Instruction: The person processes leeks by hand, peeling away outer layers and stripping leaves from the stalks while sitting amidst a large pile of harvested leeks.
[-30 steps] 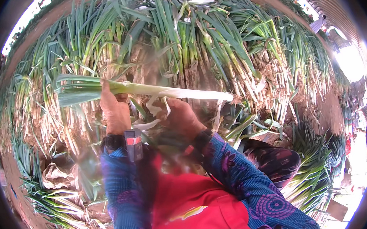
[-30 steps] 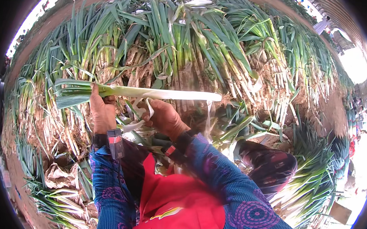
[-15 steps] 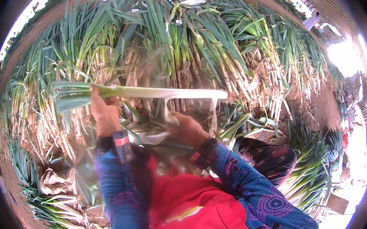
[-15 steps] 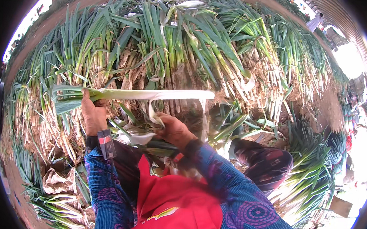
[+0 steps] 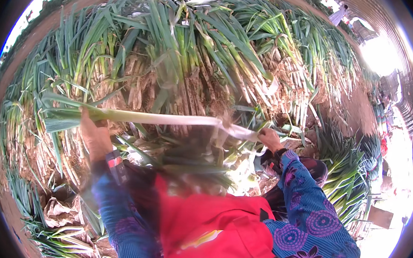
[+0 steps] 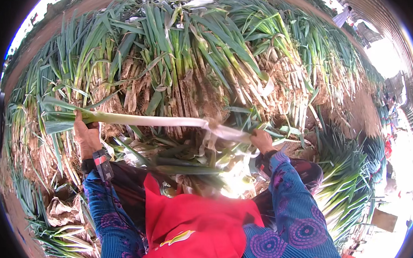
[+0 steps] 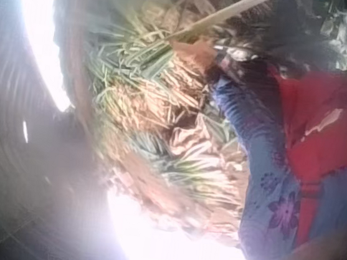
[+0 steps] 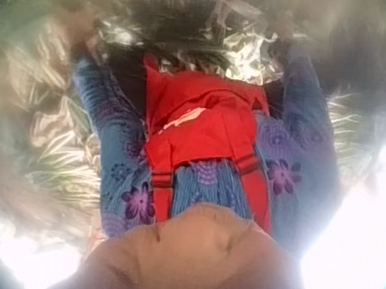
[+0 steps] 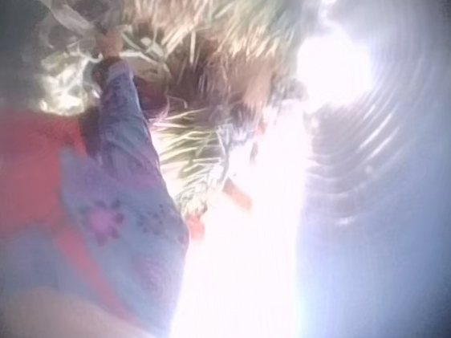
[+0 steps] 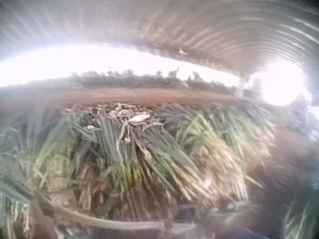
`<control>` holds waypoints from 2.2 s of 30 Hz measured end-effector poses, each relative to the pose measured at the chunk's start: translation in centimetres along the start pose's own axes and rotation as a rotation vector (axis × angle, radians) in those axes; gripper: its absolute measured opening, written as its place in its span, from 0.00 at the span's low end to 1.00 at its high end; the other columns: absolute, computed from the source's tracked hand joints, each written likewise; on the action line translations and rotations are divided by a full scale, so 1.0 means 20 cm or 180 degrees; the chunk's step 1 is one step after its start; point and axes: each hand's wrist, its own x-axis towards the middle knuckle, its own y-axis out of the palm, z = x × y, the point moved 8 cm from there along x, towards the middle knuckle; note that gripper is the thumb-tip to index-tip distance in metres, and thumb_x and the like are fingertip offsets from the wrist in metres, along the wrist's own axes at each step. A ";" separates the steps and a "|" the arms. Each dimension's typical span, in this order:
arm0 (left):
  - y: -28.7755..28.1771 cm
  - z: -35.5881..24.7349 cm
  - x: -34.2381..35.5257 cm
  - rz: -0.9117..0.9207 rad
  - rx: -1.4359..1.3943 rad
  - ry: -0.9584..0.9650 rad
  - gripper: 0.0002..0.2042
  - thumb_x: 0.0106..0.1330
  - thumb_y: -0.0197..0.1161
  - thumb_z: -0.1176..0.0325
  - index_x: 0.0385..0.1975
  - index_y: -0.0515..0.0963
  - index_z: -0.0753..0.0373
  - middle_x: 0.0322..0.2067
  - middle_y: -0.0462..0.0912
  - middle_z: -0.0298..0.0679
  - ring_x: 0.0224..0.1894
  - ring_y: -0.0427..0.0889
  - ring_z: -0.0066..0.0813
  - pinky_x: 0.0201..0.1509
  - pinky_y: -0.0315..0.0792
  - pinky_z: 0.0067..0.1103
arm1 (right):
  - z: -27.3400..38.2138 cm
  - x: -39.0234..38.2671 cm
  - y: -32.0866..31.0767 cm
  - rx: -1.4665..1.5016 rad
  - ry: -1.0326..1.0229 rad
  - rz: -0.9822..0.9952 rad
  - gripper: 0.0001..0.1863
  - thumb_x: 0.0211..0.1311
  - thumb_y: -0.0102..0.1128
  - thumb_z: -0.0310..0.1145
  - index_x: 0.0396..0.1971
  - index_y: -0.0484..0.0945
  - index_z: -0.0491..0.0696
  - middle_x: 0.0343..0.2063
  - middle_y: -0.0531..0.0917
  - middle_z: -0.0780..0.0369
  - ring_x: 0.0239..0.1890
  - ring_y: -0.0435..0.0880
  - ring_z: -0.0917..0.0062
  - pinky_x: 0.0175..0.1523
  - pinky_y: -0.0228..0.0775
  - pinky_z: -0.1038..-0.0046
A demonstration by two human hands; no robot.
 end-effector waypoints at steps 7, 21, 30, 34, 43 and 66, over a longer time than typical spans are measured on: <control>-0.11 -0.14 0.06 -0.0260 -0.0111 0.0098 0.16 0.68 0.57 0.57 0.46 0.71 0.63 0.36 0.77 0.40 0.41 0.79 0.32 0.44 0.76 0.29 | -0.53 0.00 0.12 -0.0991 0.0729 0.0892 0.22 0.47 0.61 0.45 0.38 0.81 0.44 0.34 0.83 0.49 0.40 0.82 0.56 0.46 0.71 0.61; 0.29 0.07 -0.30 0.1441 0.0022 -0.0074 0.18 0.63 0.65 0.57 0.44 0.73 0.61 0.32 0.78 0.37 0.35 0.81 0.31 0.37 0.76 0.29 | 1.74 -0.26 -0.10 0.2091 -0.2052 0.1710 0.22 0.61 0.56 0.40 0.50 0.74 0.41 0.42 0.81 0.60 0.42 0.78 0.78 0.47 0.70 0.76; 0.43 0.12 -0.42 0.1819 0.0379 -0.0408 0.17 0.66 0.60 0.55 0.43 0.73 0.62 0.31 0.76 0.34 0.32 0.75 0.25 0.36 0.69 0.23 | 2.06 -0.35 0.07 0.2886 -0.2194 0.2324 0.17 0.59 0.56 0.28 0.49 0.71 0.42 0.39 0.79 0.63 0.42 0.76 0.83 0.47 0.68 0.80; 0.44 0.14 -0.43 0.1903 0.0131 -0.0488 0.18 0.66 0.59 0.52 0.42 0.74 0.63 0.31 0.77 0.35 0.32 0.76 0.24 0.36 0.69 0.21 | 2.06 -0.38 0.05 0.3379 -0.1883 0.2484 0.15 0.56 0.62 0.30 0.42 0.74 0.41 0.33 0.77 0.65 0.35 0.74 0.84 0.41 0.67 0.80; 0.49 0.13 -0.50 0.2170 -0.0032 -0.0726 0.20 0.66 0.59 0.50 0.42 0.74 0.64 0.30 0.78 0.37 0.31 0.78 0.26 0.38 0.72 0.22 | 2.04 -0.41 0.11 0.3685 -0.1829 0.2807 0.18 0.54 0.64 0.31 0.44 0.72 0.43 0.34 0.75 0.69 0.34 0.71 0.87 0.39 0.63 0.82; 0.48 0.14 -0.49 0.2117 0.0271 -0.1086 0.17 0.62 0.65 0.58 0.46 0.73 0.61 0.34 0.76 0.33 0.35 0.77 0.26 0.38 0.72 0.24 | 1.72 -0.70 -0.20 0.2758 -0.2419 0.0593 0.12 0.53 0.63 0.17 0.31 0.70 0.46 0.28 0.71 0.69 0.30 0.70 0.89 0.34 0.65 0.83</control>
